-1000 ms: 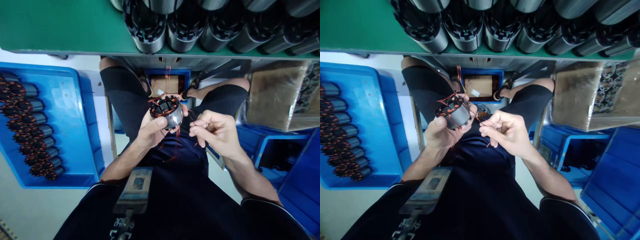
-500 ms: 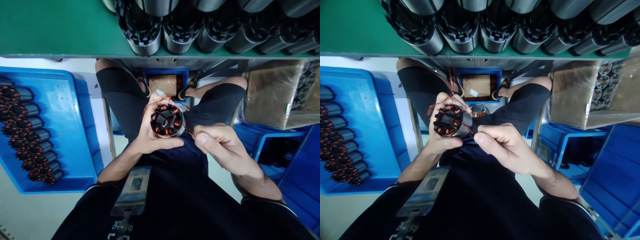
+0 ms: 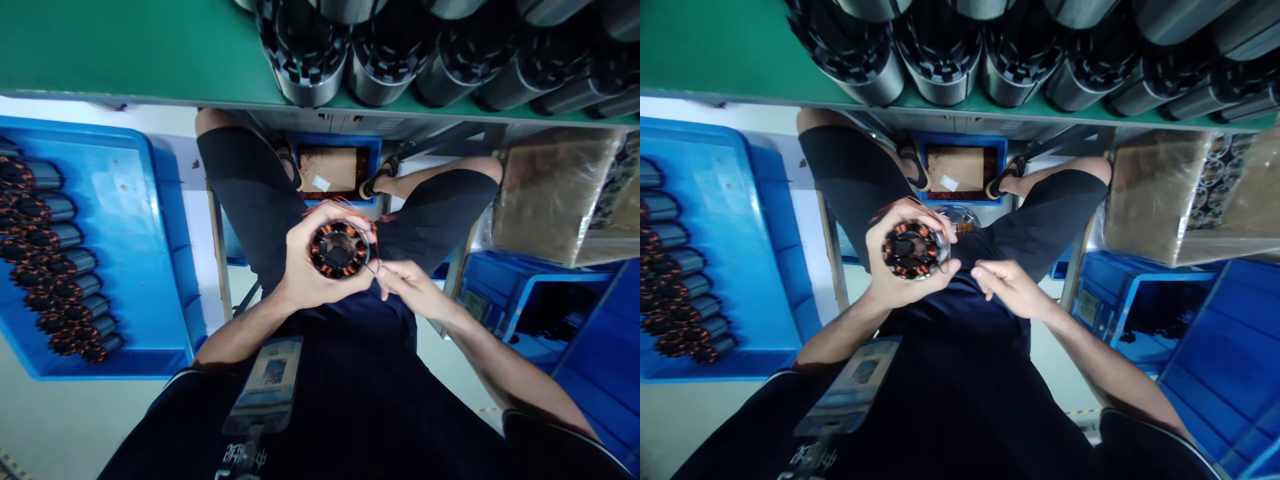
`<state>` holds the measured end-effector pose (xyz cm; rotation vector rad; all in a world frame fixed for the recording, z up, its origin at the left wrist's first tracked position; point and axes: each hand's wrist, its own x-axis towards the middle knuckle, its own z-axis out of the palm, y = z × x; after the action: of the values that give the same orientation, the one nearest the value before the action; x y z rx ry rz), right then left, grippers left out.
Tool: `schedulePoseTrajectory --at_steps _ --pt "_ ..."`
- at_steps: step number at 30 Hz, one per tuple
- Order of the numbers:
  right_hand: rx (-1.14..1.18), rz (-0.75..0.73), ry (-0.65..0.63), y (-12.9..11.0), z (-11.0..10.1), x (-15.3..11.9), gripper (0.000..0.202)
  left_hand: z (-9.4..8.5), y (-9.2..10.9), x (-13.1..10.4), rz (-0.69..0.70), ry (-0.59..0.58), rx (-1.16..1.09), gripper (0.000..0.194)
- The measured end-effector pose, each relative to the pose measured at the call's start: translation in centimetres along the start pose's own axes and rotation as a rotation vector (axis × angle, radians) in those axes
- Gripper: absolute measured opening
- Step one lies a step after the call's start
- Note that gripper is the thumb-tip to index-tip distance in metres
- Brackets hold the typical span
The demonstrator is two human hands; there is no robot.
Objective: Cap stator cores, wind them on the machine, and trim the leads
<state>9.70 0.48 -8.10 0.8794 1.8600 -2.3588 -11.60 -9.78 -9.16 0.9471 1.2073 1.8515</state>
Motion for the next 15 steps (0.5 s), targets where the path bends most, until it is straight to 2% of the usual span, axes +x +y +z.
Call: schedulePoseTrajectory --at_steps 2,5,6,8,10,12,14,15 --pt "-0.009 0.026 0.097 -0.8 -2.5 -0.2 0.057 -0.2 0.9 0.4 0.062 -0.132 0.105 0.054" --pt "0.009 0.032 0.201 -5.0 -5.2 -0.1 0.050 -0.2 2.0 0.6 0.033 -0.267 0.121 0.062" --pt "0.008 0.033 0.171 -6.7 -5.5 0.1 0.049 -0.1 2.2 0.6 0.005 -0.294 0.090 0.071" --pt "-0.014 0.053 0.024 -9.8 -5.4 0.8 0.036 -0.1 2.6 0.6 -0.084 -0.352 0.024 0.094" --pt "-0.008 0.082 -0.128 -11.9 -4.8 1.4 0.022 -0.2 2.9 0.6 -0.149 -0.406 0.000 0.113" --pt "0.022 0.071 -0.226 -13.0 -4.0 1.9 0.017 -0.3 3.2 0.6 -0.195 -0.482 0.016 0.124" --pt "0.007 0.009 -0.252 -13.4 -3.5 1.8 0.012 -0.5 3.0 0.4 -0.163 -0.558 -0.013 0.131" --pt "-0.025 -0.026 -0.238 -13.4 -3.4 1.6 0.010 -0.5 2.8 0.1 -0.153 -0.549 -0.017 0.129"
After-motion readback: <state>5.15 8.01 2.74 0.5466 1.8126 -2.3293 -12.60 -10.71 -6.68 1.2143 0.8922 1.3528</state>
